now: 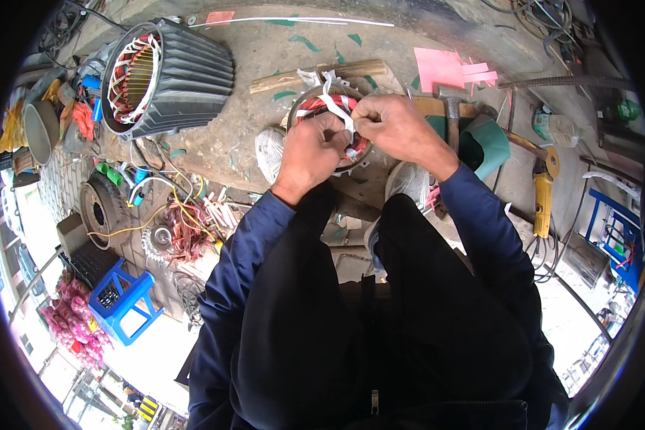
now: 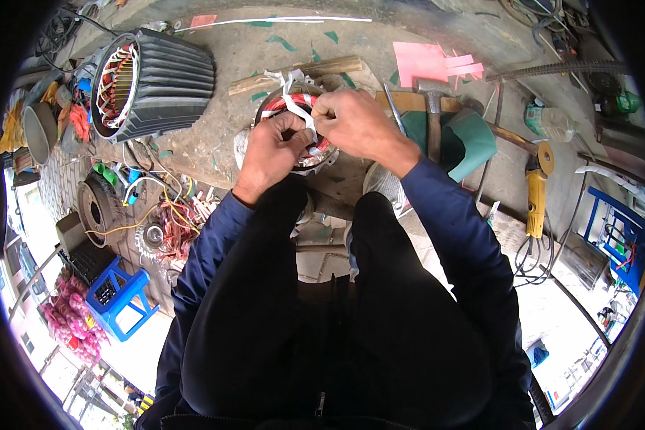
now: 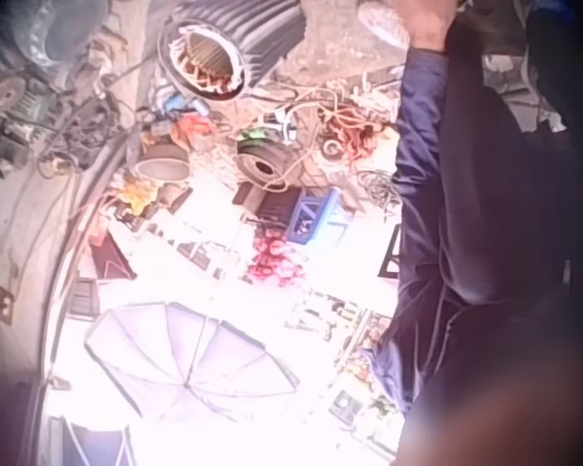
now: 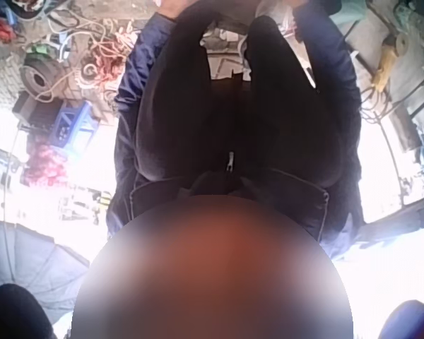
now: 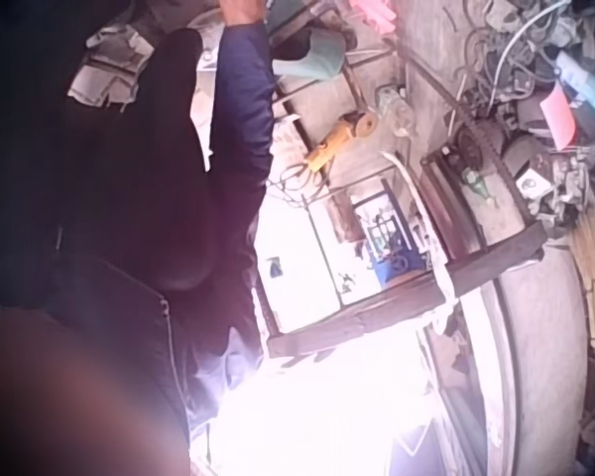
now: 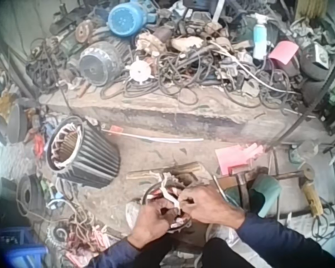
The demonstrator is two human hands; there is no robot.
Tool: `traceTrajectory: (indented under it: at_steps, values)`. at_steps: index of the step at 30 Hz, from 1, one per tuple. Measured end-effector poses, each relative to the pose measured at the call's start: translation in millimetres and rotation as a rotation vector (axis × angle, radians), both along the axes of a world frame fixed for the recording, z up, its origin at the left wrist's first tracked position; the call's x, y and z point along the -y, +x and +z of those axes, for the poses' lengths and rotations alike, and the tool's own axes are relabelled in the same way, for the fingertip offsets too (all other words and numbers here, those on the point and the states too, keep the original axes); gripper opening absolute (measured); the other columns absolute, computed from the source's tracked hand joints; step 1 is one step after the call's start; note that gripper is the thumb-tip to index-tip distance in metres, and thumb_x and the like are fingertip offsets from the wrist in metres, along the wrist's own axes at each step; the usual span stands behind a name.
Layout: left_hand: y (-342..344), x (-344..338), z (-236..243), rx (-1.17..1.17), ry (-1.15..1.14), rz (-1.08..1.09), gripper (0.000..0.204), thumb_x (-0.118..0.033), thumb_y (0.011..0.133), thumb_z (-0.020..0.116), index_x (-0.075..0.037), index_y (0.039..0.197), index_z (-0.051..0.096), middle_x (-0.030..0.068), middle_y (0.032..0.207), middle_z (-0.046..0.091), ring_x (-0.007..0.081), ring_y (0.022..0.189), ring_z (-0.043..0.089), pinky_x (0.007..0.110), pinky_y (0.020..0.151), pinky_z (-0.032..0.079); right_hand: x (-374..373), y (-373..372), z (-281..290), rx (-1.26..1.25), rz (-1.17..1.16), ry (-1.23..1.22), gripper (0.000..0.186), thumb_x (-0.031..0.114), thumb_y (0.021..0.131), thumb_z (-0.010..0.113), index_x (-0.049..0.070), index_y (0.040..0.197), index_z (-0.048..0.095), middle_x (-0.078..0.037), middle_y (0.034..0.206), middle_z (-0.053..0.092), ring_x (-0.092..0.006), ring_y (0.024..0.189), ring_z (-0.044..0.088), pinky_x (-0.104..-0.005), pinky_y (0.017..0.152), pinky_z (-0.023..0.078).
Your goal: The person sits on the floor and works on a motor stator, inserting white insulating strips into the slots between copper windings. They use pliers to adjust the strips and a hammer to tap them into place. The person repeatedly inserts, adjusts, and secures the insulation material within the stator core.
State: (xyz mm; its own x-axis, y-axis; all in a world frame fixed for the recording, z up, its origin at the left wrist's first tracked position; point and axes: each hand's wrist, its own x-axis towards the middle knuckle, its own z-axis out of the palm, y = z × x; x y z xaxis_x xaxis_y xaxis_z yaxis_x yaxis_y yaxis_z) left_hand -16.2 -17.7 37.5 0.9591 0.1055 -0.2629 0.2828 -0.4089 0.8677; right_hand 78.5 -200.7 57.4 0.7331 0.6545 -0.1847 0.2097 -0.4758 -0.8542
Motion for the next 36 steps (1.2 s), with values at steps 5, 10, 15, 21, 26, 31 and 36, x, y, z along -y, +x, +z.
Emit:
traceTrajectory:
  at_steps: [5, 10, 15, 21, 26, 31, 36]
  values:
    - [-8.2, 16.5, -1.7, 0.116, 0.183, 0.051, 0.014, -0.016, 0.089, 0.072, -0.003, 0.092, 0.070, 0.0206, 0.077, 0.070, 0.0430, 0.075, 0.069, 0.048, 0.069, 0.055, -22.7, 11.1, 12.0, 0.068, 0.056, -0.174, 0.035, 0.034, 0.095, 0.067, -0.001, 0.091, 0.071, -0.021, 0.085, 0.071, -0.0383, 0.076, 0.067, -0.0457, 0.073, 0.052]
    - [-14.6, 27.7, -0.4, 0.361, 0.209, 0.057, 0.010, -0.011, 0.086, 0.072, -0.003, 0.091, 0.069, 0.0194, 0.087, 0.070, 0.0417, 0.078, 0.069, 0.049, 0.070, 0.055, -49.6, 17.2, 21.1, -0.095, 0.006, -0.200, 0.032, 0.031, 0.095, 0.067, 0.000, 0.093, 0.071, -0.015, 0.079, 0.068, -0.0276, 0.075, 0.064, -0.0422, 0.071, 0.049]
    - [-16.2, 32.0, 0.4, 0.465, 0.227, 0.045, 0.004, -0.004, 0.084, 0.071, -0.005, 0.087, 0.070, 0.0133, 0.082, 0.067, 0.0354, 0.076, 0.069, 0.045, 0.068, 0.055, 3.0, 13.8, 35.5, -0.593, -0.371, 0.561, 0.020, 0.019, 0.100, 0.059, 0.002, 0.094, 0.068, -0.006, 0.092, 0.068, -0.0201, 0.087, 0.061, -0.0358, 0.086, 0.047]
    - [-15.8, 35.6, 2.9, 0.589, 0.242, -0.024, 0.009, 0.002, 0.080, 0.075, -0.005, 0.084, 0.071, 0.0098, 0.082, 0.067, 0.0299, 0.074, 0.069, 0.038, 0.066, 0.056, 76.2, 0.4, 50.4, -0.762, -0.644, 1.129, 0.022, 0.017, 0.109, 0.049, 0.004, 0.095, 0.061, 0.001, 0.076, 0.046, -0.0129, 0.069, 0.042, -0.0324, 0.075, 0.043]
    - [-20.2, 34.7, 7.2, 0.597, 0.354, -0.133, 0.011, 0.004, 0.080, 0.076, -0.005, 0.084, 0.071, 0.0086, 0.085, 0.068, 0.0284, 0.079, 0.070, 0.038, 0.069, 0.057, 111.5, -9.7, 33.8, -0.724, -0.975, 1.064, 0.025, 0.020, 0.111, 0.048, 0.004, 0.098, 0.062, 0.002, 0.074, 0.043, -0.0119, 0.065, 0.039, -0.0306, 0.068, 0.040]
    - [-28.0, 24.8, 18.2, 0.642, 0.422, -0.333, 0.029, -0.001, 0.085, 0.076, -0.002, 0.114, 0.074, 0.0134, 0.113, 0.072, 0.0314, 0.090, 0.072, 0.039, 0.079, 0.061, 104.5, -30.5, 9.2, -0.439, -0.946, 0.667, 0.019, 0.016, 0.106, 0.062, 0.004, 0.104, 0.076, 0.005, 0.071, 0.051, -0.0047, 0.056, 0.037, -0.0236, 0.051, 0.030]
    - [-32.9, 15.7, 28.5, 0.496, 0.228, -0.309, 0.024, -0.006, 0.094, 0.071, -0.001, 0.117, 0.069, 0.0179, 0.115, 0.073, 0.0363, 0.100, 0.072, 0.041, 0.084, 0.059, 70.9, -55.3, 5.3, -0.294, -0.559, 0.305, 0.017, 0.017, 0.106, 0.067, 0.002, 0.106, 0.074, 0.005, 0.074, 0.058, -0.0039, 0.064, 0.048, -0.0213, 0.058, 0.037]
